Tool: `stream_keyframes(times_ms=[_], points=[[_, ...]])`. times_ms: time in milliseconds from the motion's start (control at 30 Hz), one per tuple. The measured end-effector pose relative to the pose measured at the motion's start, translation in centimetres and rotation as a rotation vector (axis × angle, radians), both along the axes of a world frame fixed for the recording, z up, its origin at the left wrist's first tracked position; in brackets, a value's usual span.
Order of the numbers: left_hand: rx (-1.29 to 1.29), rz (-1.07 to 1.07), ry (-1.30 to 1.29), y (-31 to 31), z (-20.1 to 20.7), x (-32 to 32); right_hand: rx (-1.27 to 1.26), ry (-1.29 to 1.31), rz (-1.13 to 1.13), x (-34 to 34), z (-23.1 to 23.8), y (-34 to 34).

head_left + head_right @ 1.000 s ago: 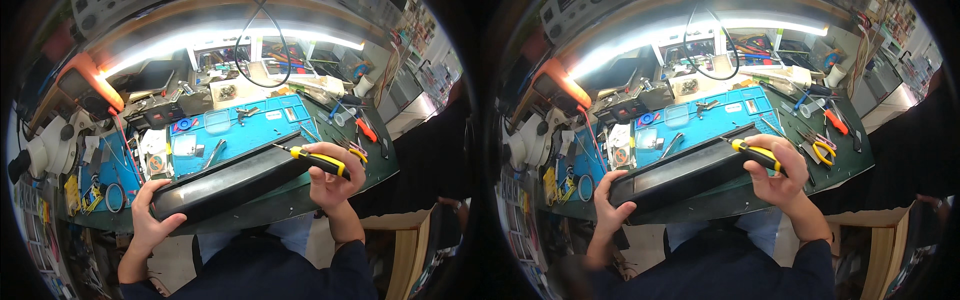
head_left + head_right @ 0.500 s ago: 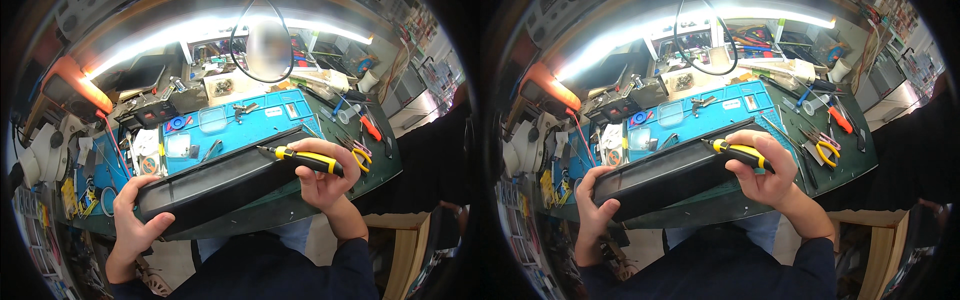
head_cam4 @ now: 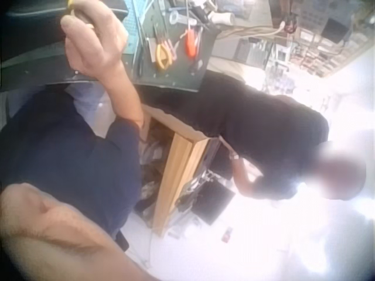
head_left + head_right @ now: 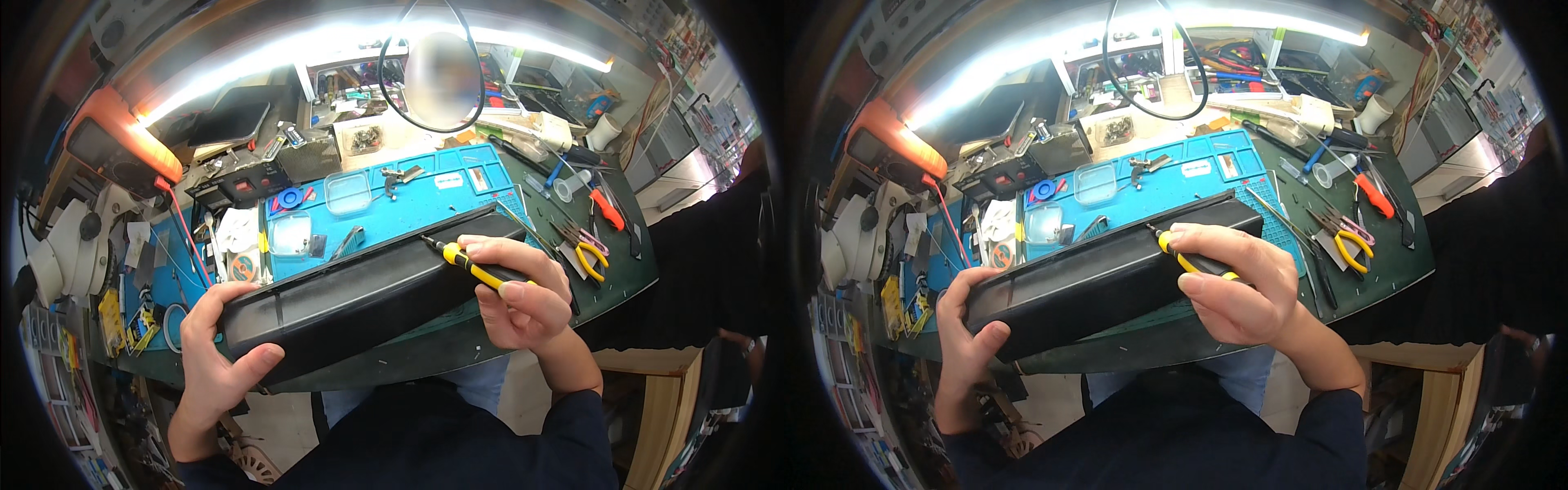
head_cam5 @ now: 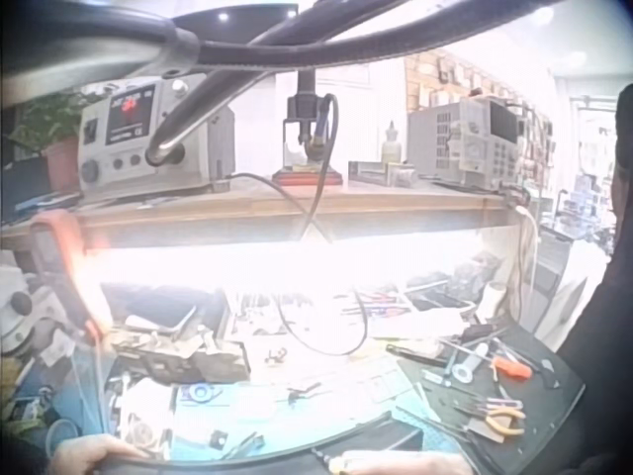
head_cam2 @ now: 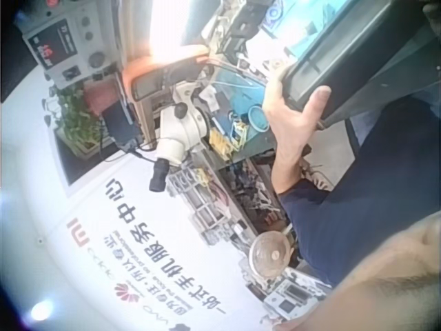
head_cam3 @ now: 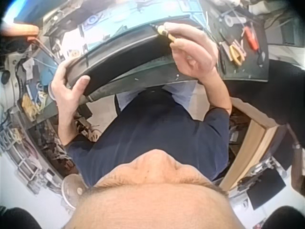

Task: The person uses a yellow-handled screwdriver to remove multiple screws from the casing of a black rectangular electronic device. They systematically unscrew fasteners from the sides and ends of the device, placing the removed screws into a small container on the workbench. The person rotates the device to access different screw locations throughout the process.

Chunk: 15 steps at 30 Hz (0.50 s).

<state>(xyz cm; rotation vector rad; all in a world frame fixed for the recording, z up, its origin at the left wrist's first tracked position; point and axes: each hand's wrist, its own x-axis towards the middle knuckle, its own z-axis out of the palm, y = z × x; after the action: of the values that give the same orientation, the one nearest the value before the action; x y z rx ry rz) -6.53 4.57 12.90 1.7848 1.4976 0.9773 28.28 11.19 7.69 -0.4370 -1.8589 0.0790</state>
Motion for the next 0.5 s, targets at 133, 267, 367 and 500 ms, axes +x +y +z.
stream_keyframes(times_ms=[133,267,367,500], points=[[0.003,-0.011,0.016,0.2,0.0,0.0,-0.03,-0.01,0.009,0.2,0.4,-0.1],[-0.02,0.008,0.002,0.0,0.3,0.0,-0.028,-0.121,-0.092,0.1,1.5,-0.6],[-0.028,0.001,0.003,0.3,0.4,0.1,0.008,-0.133,-0.194,0.2,1.5,-0.6],[-0.026,0.001,0.008,0.3,0.4,0.0,0.035,-0.167,-0.268,0.1,2.2,-1.2]])
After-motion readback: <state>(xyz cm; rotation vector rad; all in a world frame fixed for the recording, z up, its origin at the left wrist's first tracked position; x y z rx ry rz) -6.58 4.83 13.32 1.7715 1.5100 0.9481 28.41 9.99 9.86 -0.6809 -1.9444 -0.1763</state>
